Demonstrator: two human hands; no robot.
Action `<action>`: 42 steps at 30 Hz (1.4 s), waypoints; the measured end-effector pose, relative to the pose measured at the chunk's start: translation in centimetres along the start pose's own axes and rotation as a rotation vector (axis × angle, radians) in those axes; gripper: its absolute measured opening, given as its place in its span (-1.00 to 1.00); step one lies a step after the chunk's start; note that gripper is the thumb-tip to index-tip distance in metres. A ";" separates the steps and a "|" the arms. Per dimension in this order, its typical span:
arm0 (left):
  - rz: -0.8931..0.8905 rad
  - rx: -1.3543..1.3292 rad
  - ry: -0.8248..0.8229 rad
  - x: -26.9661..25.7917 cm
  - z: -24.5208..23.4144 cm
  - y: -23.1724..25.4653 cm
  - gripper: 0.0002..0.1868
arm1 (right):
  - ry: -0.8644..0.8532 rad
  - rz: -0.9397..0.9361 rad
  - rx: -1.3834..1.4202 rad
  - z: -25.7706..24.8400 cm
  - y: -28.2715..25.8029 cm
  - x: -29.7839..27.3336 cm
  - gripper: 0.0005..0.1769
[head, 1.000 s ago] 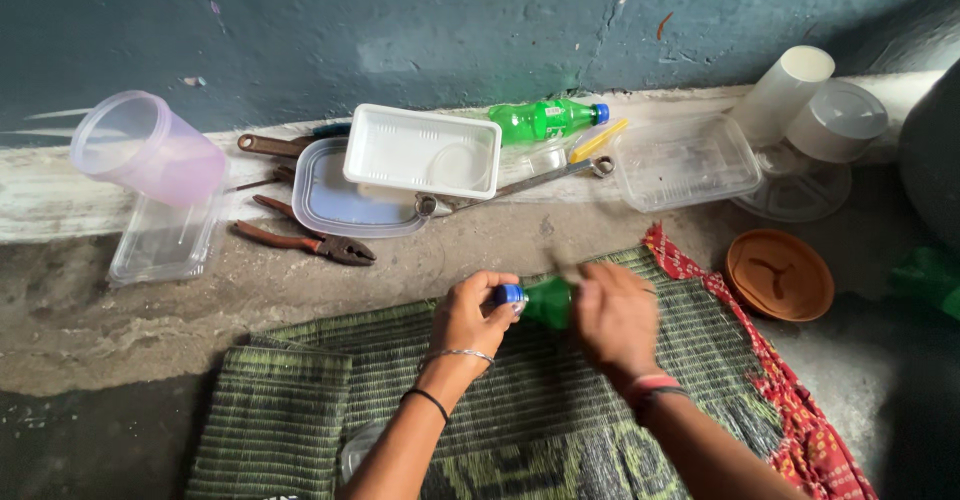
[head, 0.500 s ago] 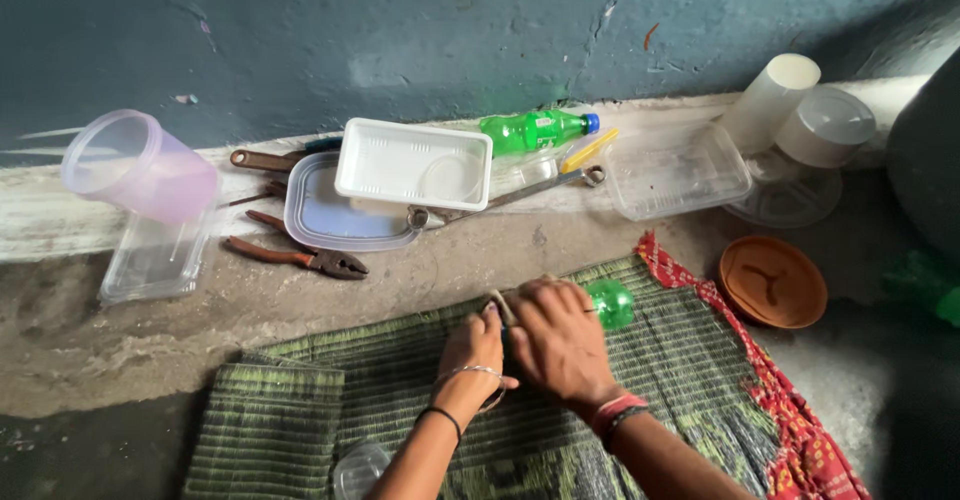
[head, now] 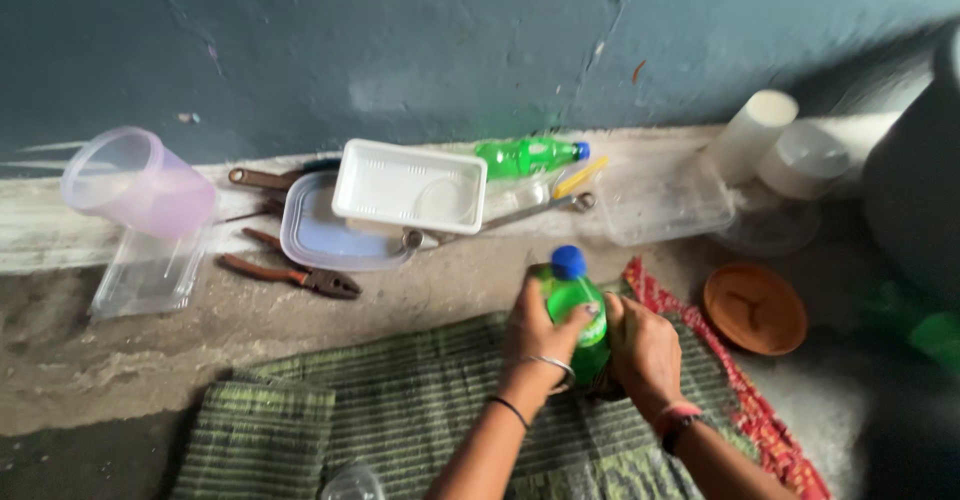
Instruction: The person scrubs various plastic items, including a green bottle, a brown bowl, a white container, and a plastic lid, using a small brush. They wipe the items with a cloth and place them into a large metal basin filled with water and other green bottles.
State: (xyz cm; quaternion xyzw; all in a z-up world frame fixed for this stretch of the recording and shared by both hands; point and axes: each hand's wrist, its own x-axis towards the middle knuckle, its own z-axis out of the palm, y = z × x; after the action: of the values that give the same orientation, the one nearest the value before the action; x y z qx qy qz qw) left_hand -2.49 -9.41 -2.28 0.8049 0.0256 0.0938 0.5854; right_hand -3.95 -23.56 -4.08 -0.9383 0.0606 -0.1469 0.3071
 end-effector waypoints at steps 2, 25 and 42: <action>0.134 0.016 -0.021 0.1 0.2 0.9 -0.42 | 0.155 0.143 0.313 -1.8 -1.3 1.0 -0.49; 0.508 0.141 -0.263 -0.5 3.9 5.7 -0.43 | 0.172 0.215 0.172 -12.5 -3.8 5.0 -0.52; 0.679 0.268 -0.380 3.8 20.5 24.4 0.23 | 0.858 -0.205 -0.239 -37.4 12.5 15.3 -0.54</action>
State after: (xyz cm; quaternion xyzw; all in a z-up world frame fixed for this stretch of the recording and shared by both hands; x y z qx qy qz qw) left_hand 3.30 -35.68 15.18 0.8396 -0.3381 0.1275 0.4055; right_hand -1.41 -57.69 20.89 -0.8226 0.1054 -0.5440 0.1277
